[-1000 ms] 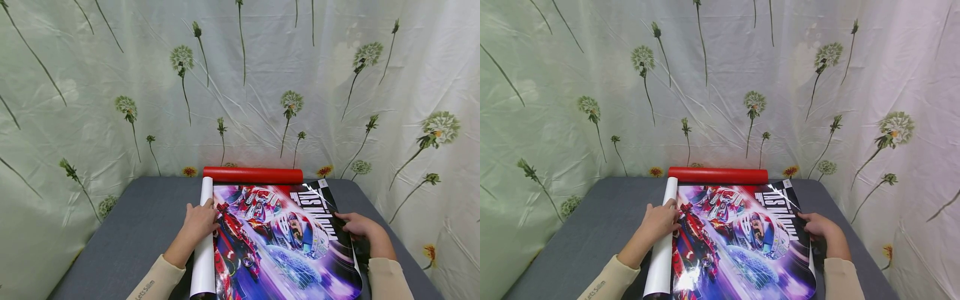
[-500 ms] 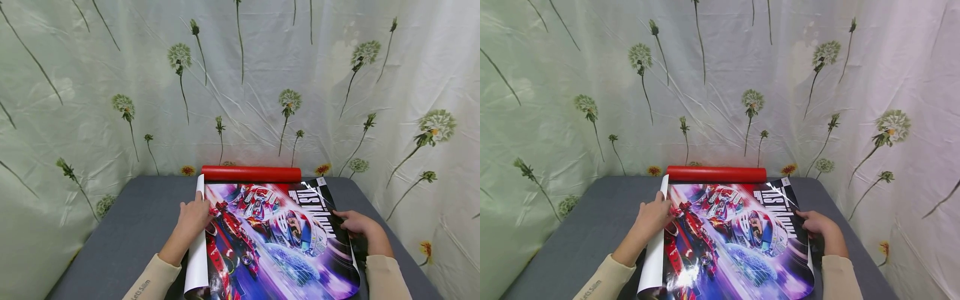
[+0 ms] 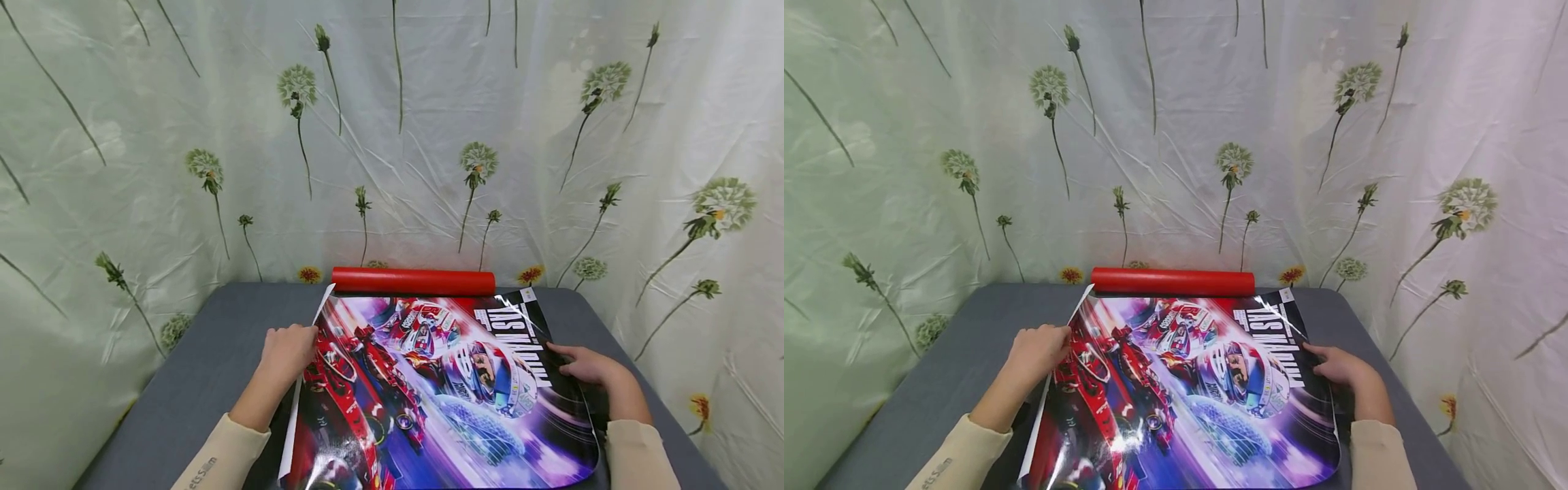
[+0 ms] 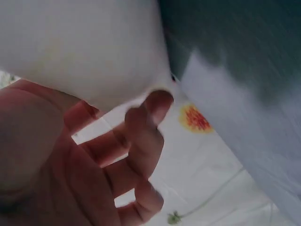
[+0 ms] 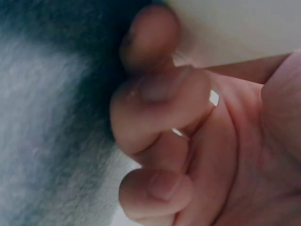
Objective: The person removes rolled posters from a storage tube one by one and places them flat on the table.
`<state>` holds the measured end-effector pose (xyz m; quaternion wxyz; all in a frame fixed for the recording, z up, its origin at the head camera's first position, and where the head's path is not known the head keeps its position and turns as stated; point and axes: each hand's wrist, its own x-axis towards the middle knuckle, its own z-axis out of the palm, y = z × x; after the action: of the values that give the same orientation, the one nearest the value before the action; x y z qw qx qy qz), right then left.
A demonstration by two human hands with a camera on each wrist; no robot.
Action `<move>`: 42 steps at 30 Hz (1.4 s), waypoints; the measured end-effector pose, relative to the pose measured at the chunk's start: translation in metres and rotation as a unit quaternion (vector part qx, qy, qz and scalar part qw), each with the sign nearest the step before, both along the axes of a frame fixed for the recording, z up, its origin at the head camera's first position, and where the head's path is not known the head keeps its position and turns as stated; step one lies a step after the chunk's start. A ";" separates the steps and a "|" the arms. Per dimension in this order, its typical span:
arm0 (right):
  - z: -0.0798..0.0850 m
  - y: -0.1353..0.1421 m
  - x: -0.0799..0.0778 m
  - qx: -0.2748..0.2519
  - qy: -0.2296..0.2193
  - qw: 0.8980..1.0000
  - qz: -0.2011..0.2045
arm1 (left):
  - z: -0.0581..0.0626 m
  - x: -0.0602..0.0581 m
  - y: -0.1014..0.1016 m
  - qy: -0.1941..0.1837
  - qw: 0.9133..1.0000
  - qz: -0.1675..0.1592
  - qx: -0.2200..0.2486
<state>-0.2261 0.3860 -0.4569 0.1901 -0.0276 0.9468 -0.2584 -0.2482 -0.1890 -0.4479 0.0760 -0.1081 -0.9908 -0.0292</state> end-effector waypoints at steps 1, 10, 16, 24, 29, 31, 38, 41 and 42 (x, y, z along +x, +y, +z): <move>-0.001 0.001 0.000 -0.001 0.003 1.000 0.003 | 0.001 -0.001 -0.005 -0.015 1.000 -0.001 0.009; -0.007 0.015 0.010 -0.048 0.082 0.994 0.049 | -0.004 -0.010 -0.045 -0.149 0.975 -0.034 0.161; -0.013 0.023 0.017 -0.165 0.027 0.986 0.008 | -0.009 -0.016 -0.061 -0.229 0.929 -0.071 0.280; -0.015 0.031 0.017 -0.261 0.018 0.965 0.027 | -0.021 -0.024 -0.079 -0.245 0.894 -0.092 0.364; -0.013 0.036 0.020 -0.307 0.072 0.948 0.034 | -0.021 -0.027 -0.091 -0.256 0.853 -0.113 0.440; -0.012 0.038 0.020 -0.333 0.081 0.939 0.035 | -0.020 -0.027 -0.096 -0.257 0.844 -0.106 0.459; -0.007 0.042 0.019 -0.423 0.110 0.897 0.067 | -0.007 -0.023 -0.108 -0.214 0.842 -0.083 0.488; -0.003 0.041 0.020 -0.461 0.117 0.877 0.070 | 0.002 -0.019 -0.109 -0.192 0.844 -0.089 0.493; -0.002 0.040 0.020 -0.476 0.116 0.869 0.071 | 0.004 -0.017 -0.110 -0.187 0.843 -0.089 0.497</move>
<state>-0.2057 0.4258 -0.4591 0.0609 -0.2112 0.7196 -0.6587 -0.2653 -0.2986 -0.4438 -0.0701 -0.1365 -0.8251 -0.5437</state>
